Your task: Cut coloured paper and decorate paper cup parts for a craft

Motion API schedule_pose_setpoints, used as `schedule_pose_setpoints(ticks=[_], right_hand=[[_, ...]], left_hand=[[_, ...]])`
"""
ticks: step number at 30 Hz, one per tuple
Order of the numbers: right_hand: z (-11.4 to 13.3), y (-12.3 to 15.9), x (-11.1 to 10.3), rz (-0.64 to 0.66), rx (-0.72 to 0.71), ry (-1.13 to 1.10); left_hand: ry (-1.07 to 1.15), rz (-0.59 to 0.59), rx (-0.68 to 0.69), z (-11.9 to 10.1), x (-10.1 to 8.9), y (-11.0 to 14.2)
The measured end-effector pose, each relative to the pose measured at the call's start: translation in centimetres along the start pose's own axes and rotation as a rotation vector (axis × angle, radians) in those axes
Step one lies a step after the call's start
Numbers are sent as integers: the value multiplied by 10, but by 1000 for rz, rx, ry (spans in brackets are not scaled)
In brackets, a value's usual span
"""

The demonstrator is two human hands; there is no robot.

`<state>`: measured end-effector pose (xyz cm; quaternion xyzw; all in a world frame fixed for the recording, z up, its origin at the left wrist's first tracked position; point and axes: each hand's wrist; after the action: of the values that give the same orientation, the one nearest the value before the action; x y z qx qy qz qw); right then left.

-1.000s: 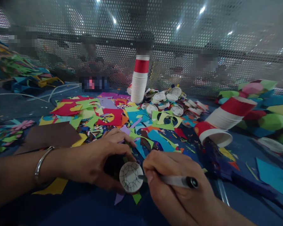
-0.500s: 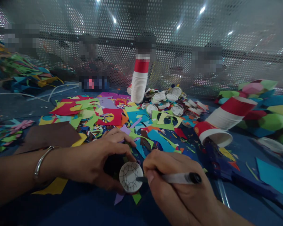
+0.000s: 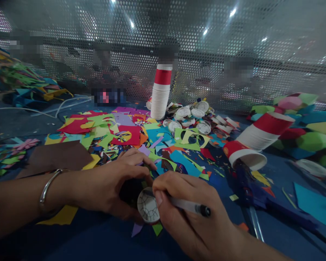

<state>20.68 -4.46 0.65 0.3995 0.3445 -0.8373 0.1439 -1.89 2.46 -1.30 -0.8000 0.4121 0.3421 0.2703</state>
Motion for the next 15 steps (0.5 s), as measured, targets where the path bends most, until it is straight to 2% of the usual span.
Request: schedule_pose_setpoints(ticks=[8, 15], right_hand=[[-8, 6, -2, 159, 58, -104], [-3, 0, -2, 62, -80, -46]], left_hand=[[10, 0, 4, 0, 0, -1], [0, 14, -18, -2, -1, 1]])
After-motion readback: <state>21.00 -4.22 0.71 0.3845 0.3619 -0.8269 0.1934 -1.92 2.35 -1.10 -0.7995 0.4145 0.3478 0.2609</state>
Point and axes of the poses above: each hand's wrist, its own y-axis away from the middle knuckle, its own x-axis out of the palm, z = x × y, and after that the axes turned 2 degrees about y, right-handed
